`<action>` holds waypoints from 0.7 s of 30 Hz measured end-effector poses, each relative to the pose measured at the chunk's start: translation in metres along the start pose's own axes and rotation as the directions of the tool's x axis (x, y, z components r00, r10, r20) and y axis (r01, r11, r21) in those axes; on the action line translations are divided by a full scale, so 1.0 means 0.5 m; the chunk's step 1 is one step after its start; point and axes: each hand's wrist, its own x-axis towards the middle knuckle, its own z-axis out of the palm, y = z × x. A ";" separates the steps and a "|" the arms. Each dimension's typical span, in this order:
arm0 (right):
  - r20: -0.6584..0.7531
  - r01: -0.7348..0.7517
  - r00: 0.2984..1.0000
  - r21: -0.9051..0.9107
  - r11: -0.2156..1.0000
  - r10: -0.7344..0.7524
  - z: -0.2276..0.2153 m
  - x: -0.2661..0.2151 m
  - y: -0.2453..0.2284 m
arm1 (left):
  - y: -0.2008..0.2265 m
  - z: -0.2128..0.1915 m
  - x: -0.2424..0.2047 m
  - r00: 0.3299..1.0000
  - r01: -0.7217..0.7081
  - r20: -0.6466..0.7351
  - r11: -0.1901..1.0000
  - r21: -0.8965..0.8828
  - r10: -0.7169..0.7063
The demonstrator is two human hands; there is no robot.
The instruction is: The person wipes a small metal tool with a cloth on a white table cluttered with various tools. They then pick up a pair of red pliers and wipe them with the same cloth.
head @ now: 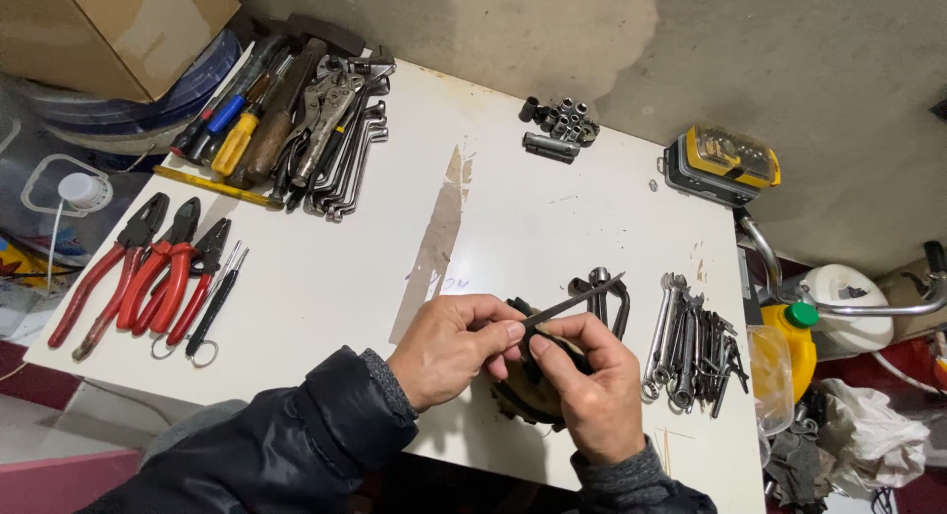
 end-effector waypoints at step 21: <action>-0.466 0.041 0.883 0.176 0.984 0.046 -0.088 0.064 0.012 | 0.012 -0.030 0.010 0.998 -0.045 -0.059 0.981 -0.188 0.034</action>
